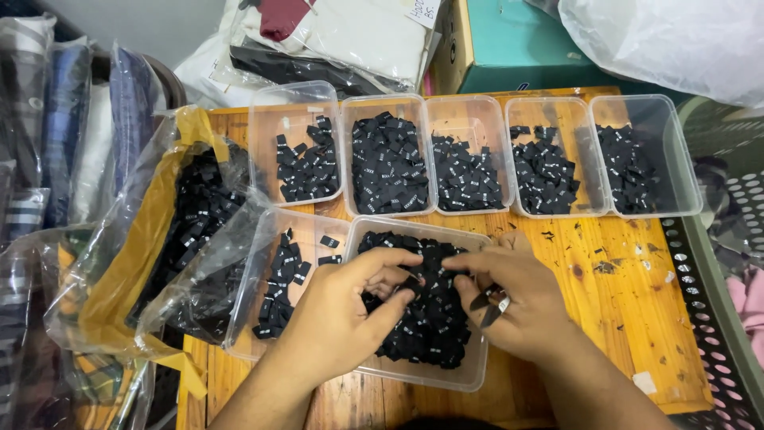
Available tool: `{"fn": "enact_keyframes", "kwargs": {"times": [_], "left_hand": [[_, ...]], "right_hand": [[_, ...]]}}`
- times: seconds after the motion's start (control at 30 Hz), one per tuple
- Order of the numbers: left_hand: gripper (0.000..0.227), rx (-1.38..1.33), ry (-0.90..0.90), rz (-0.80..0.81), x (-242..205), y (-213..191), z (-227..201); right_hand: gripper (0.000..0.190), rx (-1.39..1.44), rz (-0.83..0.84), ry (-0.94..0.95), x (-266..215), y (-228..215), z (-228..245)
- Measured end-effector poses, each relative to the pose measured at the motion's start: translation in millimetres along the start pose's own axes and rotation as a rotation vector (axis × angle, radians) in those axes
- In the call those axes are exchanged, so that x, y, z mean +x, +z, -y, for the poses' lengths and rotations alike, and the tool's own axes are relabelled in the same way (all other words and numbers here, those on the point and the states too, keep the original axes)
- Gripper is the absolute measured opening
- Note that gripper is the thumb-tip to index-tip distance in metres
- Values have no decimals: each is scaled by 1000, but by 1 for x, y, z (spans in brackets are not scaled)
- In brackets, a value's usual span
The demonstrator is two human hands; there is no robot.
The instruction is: Trimming excess material from small black plastic components using a small blade at a manual workstation.
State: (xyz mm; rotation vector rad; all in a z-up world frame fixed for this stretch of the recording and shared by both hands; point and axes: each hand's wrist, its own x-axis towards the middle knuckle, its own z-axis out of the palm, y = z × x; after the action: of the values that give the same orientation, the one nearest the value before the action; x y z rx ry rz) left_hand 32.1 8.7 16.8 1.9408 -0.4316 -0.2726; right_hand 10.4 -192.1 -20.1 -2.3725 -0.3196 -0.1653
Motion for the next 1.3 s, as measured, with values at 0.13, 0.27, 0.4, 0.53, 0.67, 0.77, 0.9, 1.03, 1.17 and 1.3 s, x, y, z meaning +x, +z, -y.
{"fn": "enact_keyframes", "kwargs": {"times": [0.13, 0.27, 0.4, 0.53, 0.67, 0.77, 0.9, 1.03, 1.17, 1.3], "left_hand": [[26, -78, 63, 5, 0, -2, -4], [26, -123, 55, -7, -1, -3, -3], [24, 190, 316, -42, -1, -6, 2], [31, 288, 365, -34, 1, -2, 18], [22, 369, 403, -15, -1, 1, 23], [23, 519, 403, -25, -3, 3, 24], [19, 650, 338, -39, -5, 2, 25], [22, 679, 308, -27, -4, 5, 28], [27, 729, 210, 78, -4, 8, 25], [27, 721, 109, 172, -5, 1, 21]], "right_hand": [[24, 81, -85, 9, -4, -2, -9], [33, 571, -66, -123, -10, -6, -26], [50, 956, -97, -27, -13, -11, -30], [39, 980, 23, -280, -2, -25, -21], [49, 1047, -19, -490, 4, -32, -22], [48, 1050, 23, -478, 3, -34, -21], [47, 1037, 41, -444, -18, -41, -28], [46, 1004, 54, -423, -48, -53, -35], [44, 983, 92, -415, -74, -59, -50], [43, 973, 125, -399, -77, -34, -105]]}}
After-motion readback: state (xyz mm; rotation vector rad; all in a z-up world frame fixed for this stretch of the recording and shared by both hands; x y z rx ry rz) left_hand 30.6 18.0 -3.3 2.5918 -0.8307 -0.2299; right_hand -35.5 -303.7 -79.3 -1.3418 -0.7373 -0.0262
